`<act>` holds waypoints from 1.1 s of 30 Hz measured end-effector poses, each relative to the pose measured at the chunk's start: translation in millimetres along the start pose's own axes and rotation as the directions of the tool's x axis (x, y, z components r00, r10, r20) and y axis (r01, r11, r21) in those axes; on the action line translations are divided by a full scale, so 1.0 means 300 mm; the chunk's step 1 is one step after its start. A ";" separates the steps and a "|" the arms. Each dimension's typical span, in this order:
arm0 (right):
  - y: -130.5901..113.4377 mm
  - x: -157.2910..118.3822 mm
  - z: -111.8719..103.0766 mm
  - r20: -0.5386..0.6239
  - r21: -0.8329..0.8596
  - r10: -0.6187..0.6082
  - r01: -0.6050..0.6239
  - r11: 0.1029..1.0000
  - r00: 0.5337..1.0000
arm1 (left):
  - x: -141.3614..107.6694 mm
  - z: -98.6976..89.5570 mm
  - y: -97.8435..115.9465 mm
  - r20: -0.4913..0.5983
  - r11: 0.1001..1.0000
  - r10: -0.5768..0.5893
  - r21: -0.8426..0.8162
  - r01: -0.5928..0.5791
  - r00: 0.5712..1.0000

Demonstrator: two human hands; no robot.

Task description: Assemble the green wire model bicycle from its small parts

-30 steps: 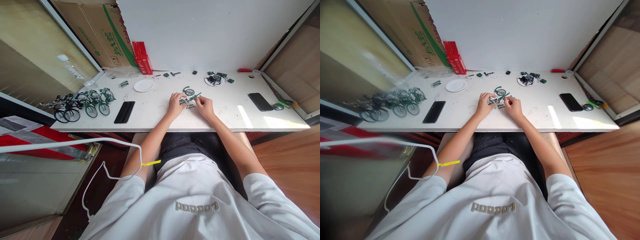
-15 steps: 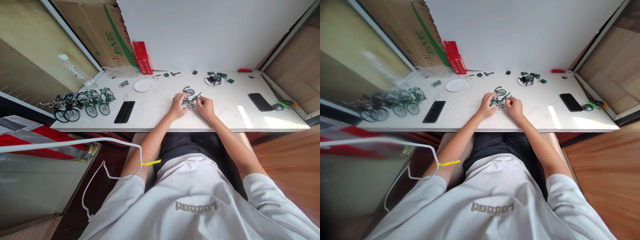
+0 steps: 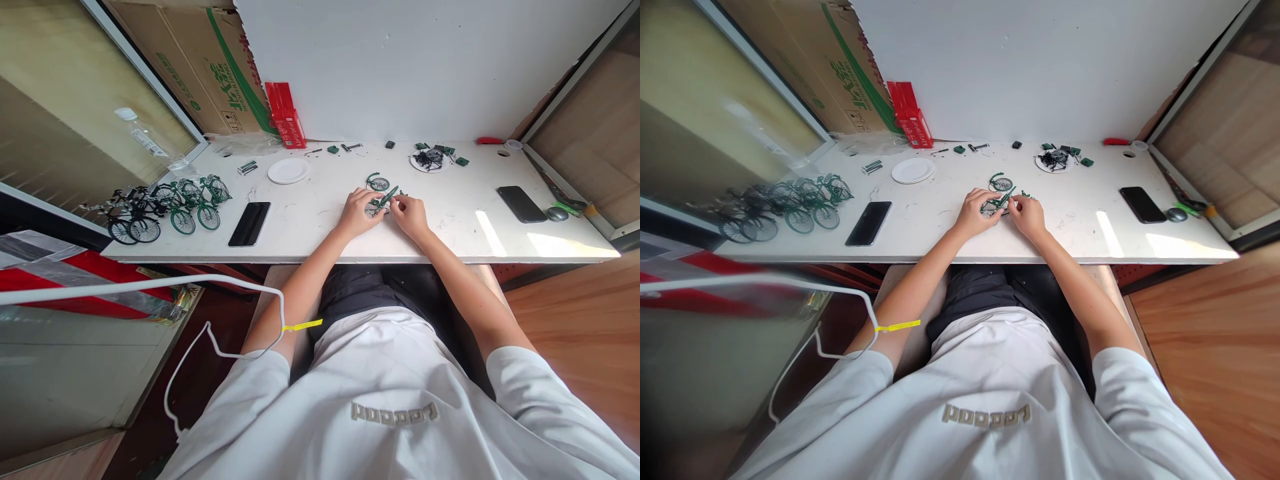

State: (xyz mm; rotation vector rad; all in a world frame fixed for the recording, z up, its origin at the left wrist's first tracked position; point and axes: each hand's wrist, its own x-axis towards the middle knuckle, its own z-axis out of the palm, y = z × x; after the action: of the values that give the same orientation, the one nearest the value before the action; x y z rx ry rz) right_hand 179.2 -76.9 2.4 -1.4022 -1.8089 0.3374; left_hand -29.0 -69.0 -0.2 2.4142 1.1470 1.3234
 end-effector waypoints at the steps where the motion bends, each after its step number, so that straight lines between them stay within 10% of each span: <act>1: 0.000 -0.001 0.000 0.003 0.004 -0.010 0.010 1.000 1.000 | 0.000 0.004 -0.003 0.002 1.000 -0.007 0.002 0.007 1.000; 33: -0.004 -0.006 -0.001 0.017 0.045 -0.044 0.043 0.998 0.999 | 0.003 0.008 -0.043 -0.043 0.998 -0.047 -0.030 0.046 0.998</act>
State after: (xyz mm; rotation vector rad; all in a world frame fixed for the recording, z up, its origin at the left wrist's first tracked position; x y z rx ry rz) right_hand 178.8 -78.9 2.7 -1.3315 -1.8323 0.3664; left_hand -33.9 -59.1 -7.1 2.3349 1.1791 1.3751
